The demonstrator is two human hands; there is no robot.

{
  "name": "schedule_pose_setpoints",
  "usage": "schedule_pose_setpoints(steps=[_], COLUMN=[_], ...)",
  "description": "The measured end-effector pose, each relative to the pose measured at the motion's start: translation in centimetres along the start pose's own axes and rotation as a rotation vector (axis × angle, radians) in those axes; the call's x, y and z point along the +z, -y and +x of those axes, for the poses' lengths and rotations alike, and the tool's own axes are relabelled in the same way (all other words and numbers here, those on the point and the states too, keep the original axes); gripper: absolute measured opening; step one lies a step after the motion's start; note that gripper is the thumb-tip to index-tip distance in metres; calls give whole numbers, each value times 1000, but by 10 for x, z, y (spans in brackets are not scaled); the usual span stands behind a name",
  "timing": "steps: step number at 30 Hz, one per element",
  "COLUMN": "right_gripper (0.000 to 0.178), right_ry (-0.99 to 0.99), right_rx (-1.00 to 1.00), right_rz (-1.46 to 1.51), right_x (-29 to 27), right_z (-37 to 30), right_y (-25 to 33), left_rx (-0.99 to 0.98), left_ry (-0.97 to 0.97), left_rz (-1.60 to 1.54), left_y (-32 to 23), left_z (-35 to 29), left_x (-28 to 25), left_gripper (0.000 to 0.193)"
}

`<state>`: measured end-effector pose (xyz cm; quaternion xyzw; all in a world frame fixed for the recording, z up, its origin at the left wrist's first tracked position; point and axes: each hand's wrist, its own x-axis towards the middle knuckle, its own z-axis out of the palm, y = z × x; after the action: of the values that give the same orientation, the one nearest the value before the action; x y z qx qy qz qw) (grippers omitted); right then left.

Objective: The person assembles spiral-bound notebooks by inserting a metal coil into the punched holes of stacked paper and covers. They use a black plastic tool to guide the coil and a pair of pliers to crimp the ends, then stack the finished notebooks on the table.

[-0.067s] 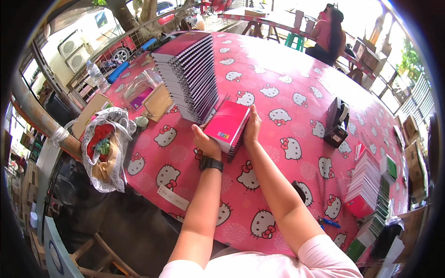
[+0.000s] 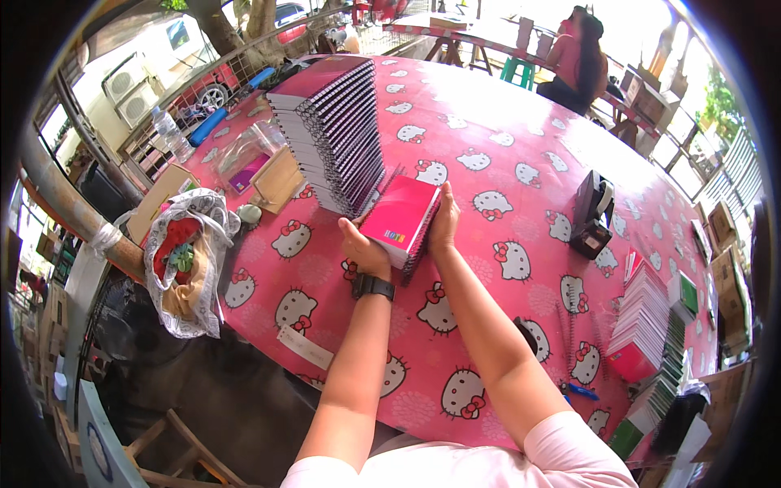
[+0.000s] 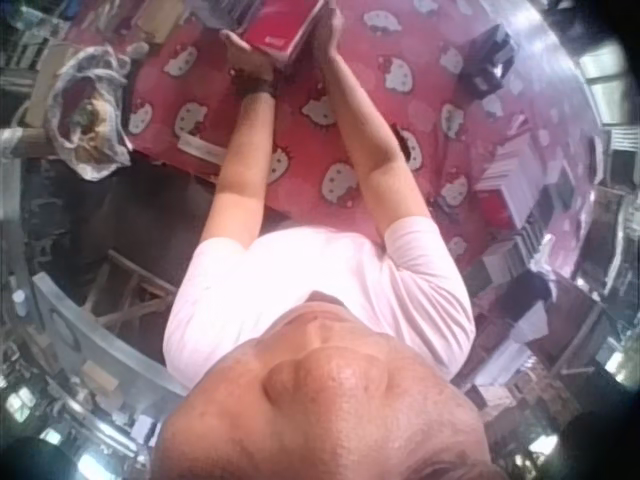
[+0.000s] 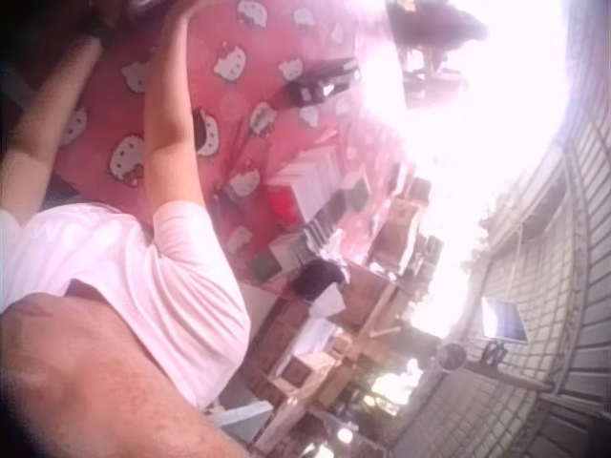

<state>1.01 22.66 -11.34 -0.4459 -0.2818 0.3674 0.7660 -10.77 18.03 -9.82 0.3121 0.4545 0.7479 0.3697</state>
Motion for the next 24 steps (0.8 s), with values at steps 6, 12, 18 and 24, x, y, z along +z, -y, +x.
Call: schedule_pose_setpoints(steps=[6,12,18,24], right_gripper=[44,43,36,29], right_ry=[-28,55,155,138], right_rx=[-10,-27,-43,-33], right_rz=[109,15,-26,80], right_x=[-4,-13,-2,7], right_z=[20,21,-1,8], right_y=[-21,-14,2,2], left_rx=[2,-34,178,169], left_ry=[-43,-48,51,18], left_rz=[-28,-117,20,108], left_y=[2,5,7,25], left_z=[5,9,8,33], left_x=[11,9,5,12], left_gripper=[67,66,38,39])
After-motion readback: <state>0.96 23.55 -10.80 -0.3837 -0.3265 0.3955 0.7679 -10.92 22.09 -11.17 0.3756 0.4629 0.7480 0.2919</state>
